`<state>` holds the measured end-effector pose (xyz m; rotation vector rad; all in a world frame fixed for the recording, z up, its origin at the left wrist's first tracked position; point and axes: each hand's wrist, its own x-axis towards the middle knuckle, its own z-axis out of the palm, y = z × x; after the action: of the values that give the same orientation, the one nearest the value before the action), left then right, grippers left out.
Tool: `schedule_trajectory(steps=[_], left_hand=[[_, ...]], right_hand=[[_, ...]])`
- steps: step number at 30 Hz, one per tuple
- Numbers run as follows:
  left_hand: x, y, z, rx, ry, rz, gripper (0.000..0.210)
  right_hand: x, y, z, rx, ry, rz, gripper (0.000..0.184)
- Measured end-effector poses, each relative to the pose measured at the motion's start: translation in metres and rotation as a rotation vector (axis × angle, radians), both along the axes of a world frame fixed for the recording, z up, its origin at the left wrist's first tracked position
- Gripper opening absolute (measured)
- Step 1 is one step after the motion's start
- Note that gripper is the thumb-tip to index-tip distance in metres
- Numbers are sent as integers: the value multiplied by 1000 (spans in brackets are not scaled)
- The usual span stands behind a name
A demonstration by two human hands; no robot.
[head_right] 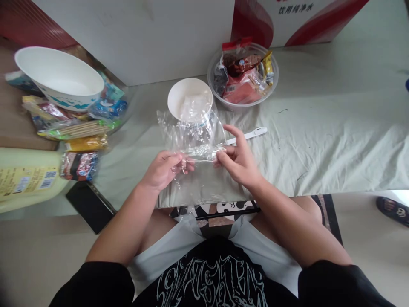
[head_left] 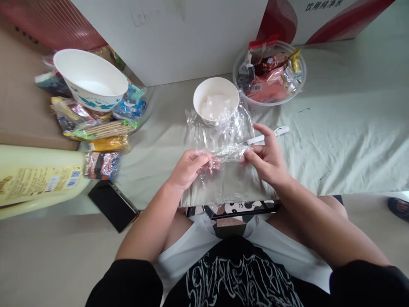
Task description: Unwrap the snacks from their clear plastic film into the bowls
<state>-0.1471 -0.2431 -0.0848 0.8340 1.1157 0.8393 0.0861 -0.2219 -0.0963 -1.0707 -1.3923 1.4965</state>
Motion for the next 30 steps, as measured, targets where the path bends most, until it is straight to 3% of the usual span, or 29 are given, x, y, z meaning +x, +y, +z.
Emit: schedule_trajectory(steps=[6, 9, 14, 16, 19, 23, 26, 30], left_hand=[[-4, -8, 3, 71, -137, 75, 38], [-1, -13, 4, 107, -104, 102, 51], [12, -27, 8, 442, 253, 255, 31], [15, -30, 8, 635, 347, 208, 11], [16, -29, 4, 821, 414, 72, 15], [15, -23, -3, 732, 507, 93, 43], [11, -17, -5, 722, 647, 135, 29], [5, -11, -5, 849, 800, 171, 16]], right_hand=[[3, -11, 5, 291, 27, -58, 6], [4, -9, 7, 376, -24, 14, 17], [6, -6, 11, 324, -66, 5, 23], [6, -7, 11, 294, -40, -7, 23], [7, -10, 11, 241, -28, -12, 17], [11, -9, 12, 231, -83, 32, 20], [14, -3, 9, 302, -178, 87, 27], [12, 3, 0, 494, -377, 108, 35]])
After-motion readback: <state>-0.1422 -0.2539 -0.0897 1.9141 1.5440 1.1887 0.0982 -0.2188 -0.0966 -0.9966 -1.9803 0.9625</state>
